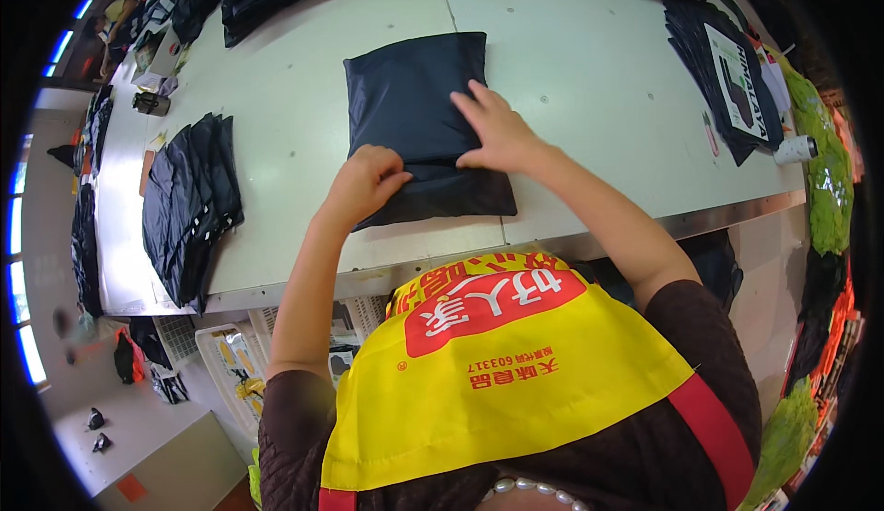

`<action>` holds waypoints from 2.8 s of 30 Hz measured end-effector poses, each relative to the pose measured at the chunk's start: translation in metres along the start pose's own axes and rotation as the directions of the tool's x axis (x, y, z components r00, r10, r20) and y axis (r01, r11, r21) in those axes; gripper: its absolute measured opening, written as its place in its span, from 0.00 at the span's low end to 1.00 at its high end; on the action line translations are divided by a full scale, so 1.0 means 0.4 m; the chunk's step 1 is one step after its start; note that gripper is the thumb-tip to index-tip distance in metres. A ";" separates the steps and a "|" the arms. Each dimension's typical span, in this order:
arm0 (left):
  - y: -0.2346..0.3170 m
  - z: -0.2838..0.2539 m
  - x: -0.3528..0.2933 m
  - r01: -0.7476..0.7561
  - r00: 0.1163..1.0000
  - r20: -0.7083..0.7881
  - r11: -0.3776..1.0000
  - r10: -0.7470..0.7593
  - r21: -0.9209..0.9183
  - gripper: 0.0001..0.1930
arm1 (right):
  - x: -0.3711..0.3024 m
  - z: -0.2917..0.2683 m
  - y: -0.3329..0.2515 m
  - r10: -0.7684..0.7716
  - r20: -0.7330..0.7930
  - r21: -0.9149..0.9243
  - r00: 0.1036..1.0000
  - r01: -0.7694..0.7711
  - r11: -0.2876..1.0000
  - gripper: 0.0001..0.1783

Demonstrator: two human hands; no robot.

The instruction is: The person folds a dark jacket on a table, aligns the edges, and places it into a small black pouch. They then remove the jacket from the pouch, unfold it, and repeat the folding process before placing it back into the pouch.

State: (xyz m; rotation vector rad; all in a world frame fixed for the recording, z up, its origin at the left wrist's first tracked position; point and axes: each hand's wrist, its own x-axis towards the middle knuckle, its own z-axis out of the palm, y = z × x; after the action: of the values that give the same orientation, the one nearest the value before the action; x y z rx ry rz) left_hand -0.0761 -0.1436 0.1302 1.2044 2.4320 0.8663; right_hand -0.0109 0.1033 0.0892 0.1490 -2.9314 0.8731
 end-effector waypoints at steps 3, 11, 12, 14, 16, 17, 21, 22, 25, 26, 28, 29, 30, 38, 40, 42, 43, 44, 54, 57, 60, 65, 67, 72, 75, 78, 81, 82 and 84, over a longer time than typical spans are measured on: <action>0.011 0.012 -0.001 -0.282 0.955 -0.059 0.952 0.290 0.124 0.12 | -0.017 0.063 -0.060 -0.299 -0.091 -0.355 0.950 0.250 0.901 0.37; -0.013 0.056 -0.083 -0.283 0.938 -0.116 0.914 0.327 0.292 0.13 | 0.032 0.109 -0.136 -0.464 -0.277 -0.278 0.841 0.392 0.877 0.08; -0.010 0.060 -0.085 -0.230 0.954 -0.112 0.916 0.280 0.328 0.13 | 0.047 0.119 -0.154 -0.485 -0.264 -0.261 0.834 0.423 0.868 0.07; -0.008 0.065 -0.090 -0.127 0.977 -0.108 0.909 0.183 0.396 0.14 | 0.067 0.160 -0.178 -0.437 -0.202 -0.208 0.877 0.397 0.894 0.05; -0.006 0.051 -0.090 -0.061 0.996 -0.031 0.883 0.086 0.464 0.16 | 0.081 0.172 -0.190 -0.385 -0.234 -0.140 0.893 0.361 0.922 0.05; -0.005 0.041 -0.091 -0.034 0.999 0.005 0.866 0.036 0.499 0.17 | 0.086 0.178 -0.194 -0.357 -0.249 -0.107 0.900 0.341 0.934 0.05; -0.011 0.004 -0.081 -0.108 0.989 0.137 0.884 0.051 0.455 0.26 | 0.067 0.179 -0.185 -0.429 -0.217 -0.126 0.876 0.411 0.903 0.04; -0.012 -0.001 -0.082 -0.098 0.988 0.151 0.905 0.038 0.414 0.24 | 0.063 0.181 -0.180 -0.465 -0.230 -0.142 0.855 0.443 0.885 0.04; -0.025 -0.001 -0.087 -0.144 0.989 0.019 0.960 0.144 0.241 0.09 | 0.051 0.168 -0.166 -0.511 -0.237 -0.134 0.826 0.494 0.859 0.05; -0.019 -0.001 -0.083 -0.170 0.981 -0.063 0.965 0.186 0.198 0.08 | 0.049 0.158 -0.169 -0.510 -0.234 -0.082 0.828 0.506 0.859 0.05; -0.015 0.003 -0.075 -0.205 0.958 -0.162 0.961 0.237 0.187 0.08 | 0.039 0.136 -0.175 -0.492 -0.206 -0.058 0.846 0.491 0.869 0.05; -0.016 0.003 -0.073 -0.221 0.950 -0.185 0.960 0.251 0.171 0.08 | 0.036 0.122 -0.181 -0.467 -0.215 0.014 0.858 0.481 0.877 0.05; -0.017 0.007 -0.070 -0.236 0.942 -0.206 0.960 0.264 0.153 0.08 | 0.035 0.108 -0.184 -0.440 -0.219 0.088 0.871 0.467 0.880 0.04; 0.002 0.085 -0.080 -0.264 0.855 -0.448 0.963 0.263 0.063 0.10 | -0.010 0.012 -0.174 -0.420 -0.104 0.106 0.902 0.430 0.897 0.06; 0.016 0.096 -0.076 -0.329 0.821 -0.475 0.942 0.317 0.060 0.08 | -0.036 0.006 -0.183 -0.429 -0.136 0.095 0.893 0.442 0.892 0.06; -0.010 0.136 -0.062 -0.358 0.837 -0.446 0.934 0.316 -0.010 0.08 | -0.051 0.002 -0.166 -0.391 -0.076 0.012 0.917 0.393 0.919 0.08; -0.012 0.151 -0.063 -0.344 0.843 -0.461 0.937 0.277 -0.066 0.07 | -0.057 0.005 -0.138 -0.367 -0.035 -0.065 0.930 0.364 0.929 0.10; -0.015 0.161 -0.063 -0.341 0.831 -0.490 0.937 0.264 -0.074 0.06 | -0.064 -0.001 -0.115 -0.339 0.003 -0.143 0.941 0.336 0.931 0.13; 0.014 0.233 -0.055 -0.372 0.788 -0.575 0.914 0.219 -0.162 0.06 | -0.071 0.084 0.034 0.454 -0.031 -0.122 0.891 -0.454 0.883 0.39; 0.000 0.246 -0.051 -0.370 0.763 -0.617 0.912 0.192 -0.175 0.06 | -0.105 0.024 0.127 0.301 0.071 0.227 0.951 -0.310 0.923 0.27; -0.005 0.245 -0.060 -0.368 0.752 -0.635 0.912 0.177 -0.182 0.06 | -0.137 -0.093 0.098 0.365 0.364 0.382 0.857 -0.494 0.781 0.19; 0.002 0.239 -0.054 -0.399 0.732 -0.649 0.902 0.207 -0.162 0.07 | -0.149 -0.117 0.144 0.472 0.396 0.320 0.787 -0.600 0.733 0.17; 0.000 0.241 -0.055 -0.398 0.728 -0.655 0.903 0.203 -0.162 0.07 | -0.141 -0.122 0.125 0.517 0.364 0.185 0.775 -0.604 0.775 0.16; -0.010 0.253 -0.058 -0.393 0.707 -0.683 0.905 0.185 -0.162 0.07 | -0.142 -0.112 0.090 0.546 0.355 0.217 0.759 -0.635 0.741 0.13; -0.013 0.258 -0.057 -0.397 0.704 -0.687 0.902 0.179 -0.172 0.08 | -0.149 -0.099 0.133 0.517 0.374 0.319 0.770 -0.630 0.708 0.12; -0.016 0.260 -0.056 -0.391 0.706 -0.690 0.901 0.162 -0.189 0.08 | -0.153 -0.098 0.142 0.583 0.314 0.328 0.750 -0.662 0.674 0.11; -0.019 0.261 -0.056 -0.388 0.705 -0.694 0.898 0.146 -0.205 0.07 | -0.156 -0.092 0.108 0.595 0.328 0.442 0.734 -0.676 0.589 0.11; -0.019 0.259 -0.057 -0.390 0.706 -0.694 0.896 0.141 -0.215 0.07 | -0.155 -0.090 0.102 0.601 0.330 0.486 0.728 -0.677 0.553 0.11; -0.020 0.260 -0.065 -0.389 0.714 -0.689 0.889 0.126 -0.240 0.07 | -0.162 -0.072 0.126 0.591 0.330 0.529 0.736 -0.663 0.530 0.11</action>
State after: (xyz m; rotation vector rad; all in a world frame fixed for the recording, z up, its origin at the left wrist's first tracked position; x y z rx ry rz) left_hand -0.0136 -0.1277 0.0445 1.2550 2.4024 2.0504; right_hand 0.0488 0.1657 0.0792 -0.9384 -2.6266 1.9705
